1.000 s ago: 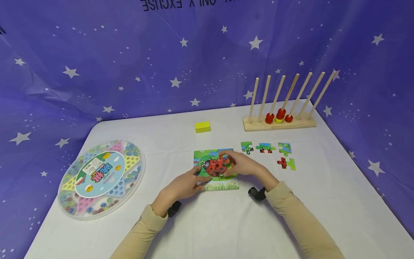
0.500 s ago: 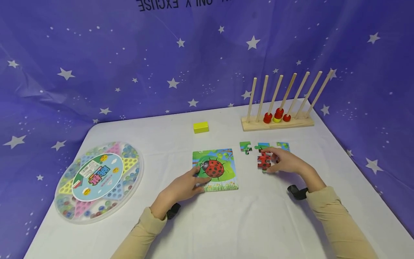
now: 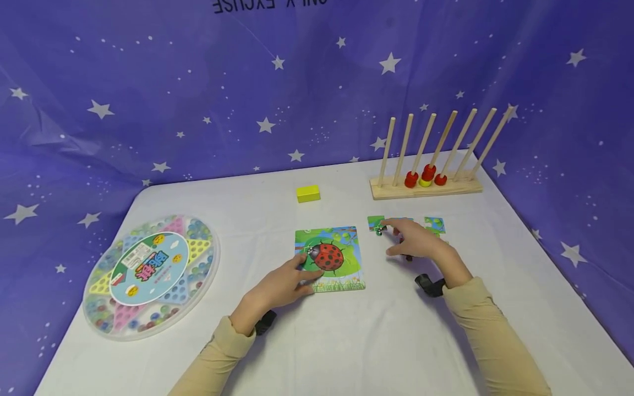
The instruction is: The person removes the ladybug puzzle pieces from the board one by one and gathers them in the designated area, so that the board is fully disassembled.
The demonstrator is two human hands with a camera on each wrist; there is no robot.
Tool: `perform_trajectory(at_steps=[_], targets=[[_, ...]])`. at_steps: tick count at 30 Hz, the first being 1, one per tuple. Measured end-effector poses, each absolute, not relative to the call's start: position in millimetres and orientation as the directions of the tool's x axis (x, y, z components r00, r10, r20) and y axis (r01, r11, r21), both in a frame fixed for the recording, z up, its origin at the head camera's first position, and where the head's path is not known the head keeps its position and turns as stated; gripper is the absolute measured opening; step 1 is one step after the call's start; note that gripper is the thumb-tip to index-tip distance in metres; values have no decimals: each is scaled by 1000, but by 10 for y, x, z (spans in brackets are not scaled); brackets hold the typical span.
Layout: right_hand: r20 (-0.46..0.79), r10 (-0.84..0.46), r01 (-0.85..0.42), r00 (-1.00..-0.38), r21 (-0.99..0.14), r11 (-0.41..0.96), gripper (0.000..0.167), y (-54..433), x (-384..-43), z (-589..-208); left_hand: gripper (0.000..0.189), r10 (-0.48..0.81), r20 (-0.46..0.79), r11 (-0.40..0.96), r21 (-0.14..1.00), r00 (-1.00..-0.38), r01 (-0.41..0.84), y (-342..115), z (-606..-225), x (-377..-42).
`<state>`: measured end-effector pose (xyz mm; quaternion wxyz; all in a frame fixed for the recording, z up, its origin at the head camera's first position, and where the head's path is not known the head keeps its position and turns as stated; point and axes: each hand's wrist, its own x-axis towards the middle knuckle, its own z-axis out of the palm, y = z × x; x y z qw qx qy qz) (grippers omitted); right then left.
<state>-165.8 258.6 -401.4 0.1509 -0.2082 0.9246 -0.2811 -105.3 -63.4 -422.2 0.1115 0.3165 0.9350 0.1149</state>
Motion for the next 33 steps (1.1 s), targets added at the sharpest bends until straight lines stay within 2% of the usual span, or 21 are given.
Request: perform_trajectory(at_steps=[4, 8, 13, 18, 23, 33], targets=[[-120, -551, -372, -826, -618, 692, 59, 2184, -1692, -4027, 43, 621, -128, 771, 276, -774, 573, -633, -4226, -1054], [-109, -643, -440, -758, -642, 628, 55, 1771, -1708, -4074, 48, 628, -138, 768, 270, -766, 581, -632, -4246, -1057], [-122, -720, -502, -683, -638, 584, 56, 1440, -1721, -4159, 54, 627, -180, 772, 271, -758, 575, -648, -4261, -1048], [-167, -705, -457, -689, -655, 602, 58, 1375, -1704, -4223, 55, 646, -165, 757, 270, -745, 595, -664, -4253, -1039], [-148, -711, -444, -687, -688, 573, 54, 1379, -1703, -4268, 54, 662, -138, 740, 275, -737, 614, -684, -4231, -1022], [-113, -719, -441, -686, -721, 535, 52, 1345, -1739, -4352, 50, 638, -134, 758, 278, -758, 590, -774, -4212, -969]])
